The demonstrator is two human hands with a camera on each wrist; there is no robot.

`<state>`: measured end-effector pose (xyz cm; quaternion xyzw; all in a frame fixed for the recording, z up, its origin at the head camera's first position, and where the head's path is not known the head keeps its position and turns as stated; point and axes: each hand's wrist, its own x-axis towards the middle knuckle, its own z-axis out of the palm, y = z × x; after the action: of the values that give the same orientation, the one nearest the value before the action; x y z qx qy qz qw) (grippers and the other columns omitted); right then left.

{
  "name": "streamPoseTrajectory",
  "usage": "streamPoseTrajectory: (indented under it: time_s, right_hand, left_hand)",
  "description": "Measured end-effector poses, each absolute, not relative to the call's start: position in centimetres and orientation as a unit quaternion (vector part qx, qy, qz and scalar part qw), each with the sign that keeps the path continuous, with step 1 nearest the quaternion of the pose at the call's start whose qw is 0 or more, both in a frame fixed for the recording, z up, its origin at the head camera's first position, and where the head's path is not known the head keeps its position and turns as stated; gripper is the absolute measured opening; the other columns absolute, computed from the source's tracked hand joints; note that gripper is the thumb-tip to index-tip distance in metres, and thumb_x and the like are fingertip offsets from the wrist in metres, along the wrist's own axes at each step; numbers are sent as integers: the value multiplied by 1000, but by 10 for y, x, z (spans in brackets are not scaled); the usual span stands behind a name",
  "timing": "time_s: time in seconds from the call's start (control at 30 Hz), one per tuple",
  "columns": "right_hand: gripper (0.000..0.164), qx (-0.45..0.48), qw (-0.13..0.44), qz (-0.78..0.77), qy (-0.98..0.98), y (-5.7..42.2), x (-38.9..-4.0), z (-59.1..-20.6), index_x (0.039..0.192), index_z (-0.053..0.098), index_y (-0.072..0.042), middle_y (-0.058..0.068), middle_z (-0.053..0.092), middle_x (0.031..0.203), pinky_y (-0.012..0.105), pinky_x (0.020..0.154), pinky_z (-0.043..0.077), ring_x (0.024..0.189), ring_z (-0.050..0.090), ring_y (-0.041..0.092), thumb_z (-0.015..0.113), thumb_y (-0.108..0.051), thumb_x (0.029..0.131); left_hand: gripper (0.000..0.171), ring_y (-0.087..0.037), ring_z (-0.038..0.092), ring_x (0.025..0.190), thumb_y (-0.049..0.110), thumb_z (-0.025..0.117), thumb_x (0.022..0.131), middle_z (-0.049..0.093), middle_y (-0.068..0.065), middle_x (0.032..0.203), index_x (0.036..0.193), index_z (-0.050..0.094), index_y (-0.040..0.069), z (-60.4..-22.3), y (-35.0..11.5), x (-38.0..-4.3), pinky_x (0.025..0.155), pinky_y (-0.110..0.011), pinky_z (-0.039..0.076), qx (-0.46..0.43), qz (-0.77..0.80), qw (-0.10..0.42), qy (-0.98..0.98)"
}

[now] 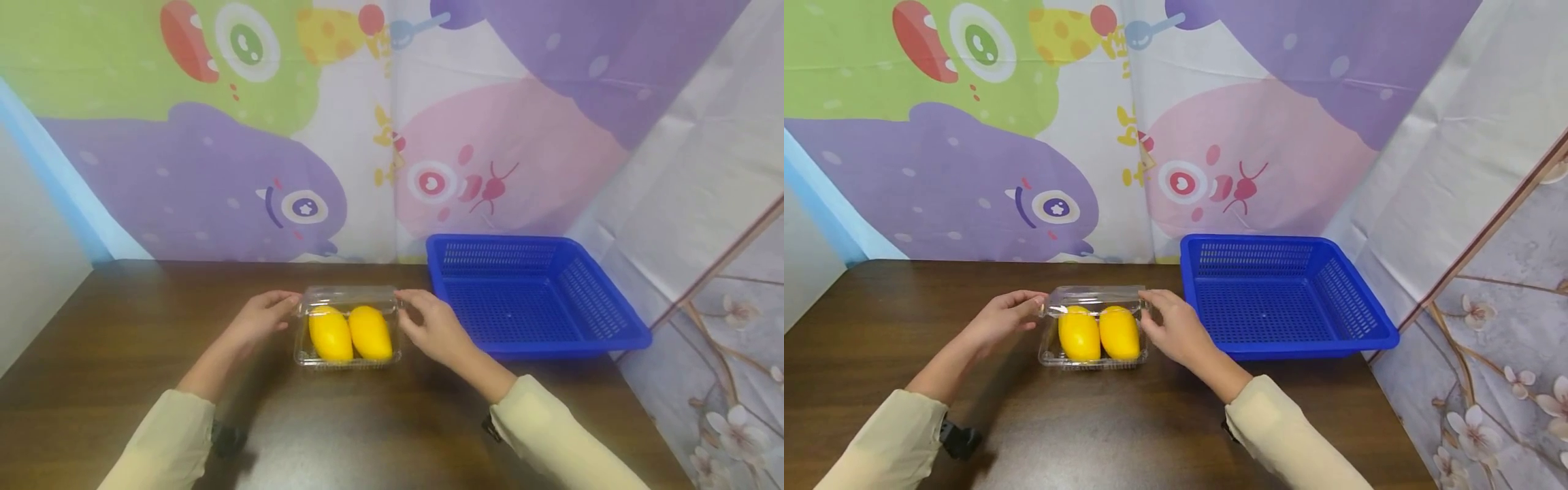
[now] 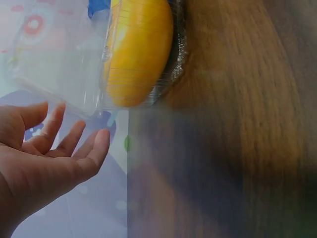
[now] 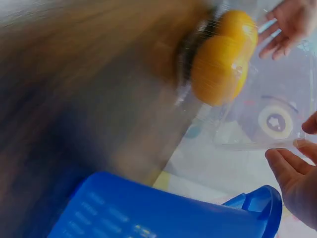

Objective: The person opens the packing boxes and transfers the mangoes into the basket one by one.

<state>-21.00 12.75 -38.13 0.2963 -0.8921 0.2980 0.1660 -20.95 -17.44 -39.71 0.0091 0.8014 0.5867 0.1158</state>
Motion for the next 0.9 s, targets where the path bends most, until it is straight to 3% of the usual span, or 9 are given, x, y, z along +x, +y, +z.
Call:
streamPoseTrajectory:
  time_s: [0.2,0.63,0.9]
  right_hand:
    - [27,227,141,415,-870,119,-233,-371,114,66,-3,12,68,107,34,80,56,90,64,20,59,-13,89]
    - [32,103,101,506,-851,108,-268,-356,111,68,-5,12,68,111,36,96,49,108,61,24,62,-27,89]
    - [36,63,79,510,-854,102,-280,-352,110,67,-4,14,69,107,37,89,52,97,64,26,62,-32,89]
  left_hand:
    - [44,-42,36,131,17,42,100,36,-27,142,136,37,-8,-395,-175,-217,106,-51,38,6,600,92,795]
    - [48,-37,42,127,28,45,99,44,-25,136,131,41,-6,-397,-169,-235,108,-48,37,-19,626,38,778]
    - [46,-33,53,116,28,45,99,48,-27,130,131,42,-6,-405,-166,-246,102,-43,45,-53,646,15,761]
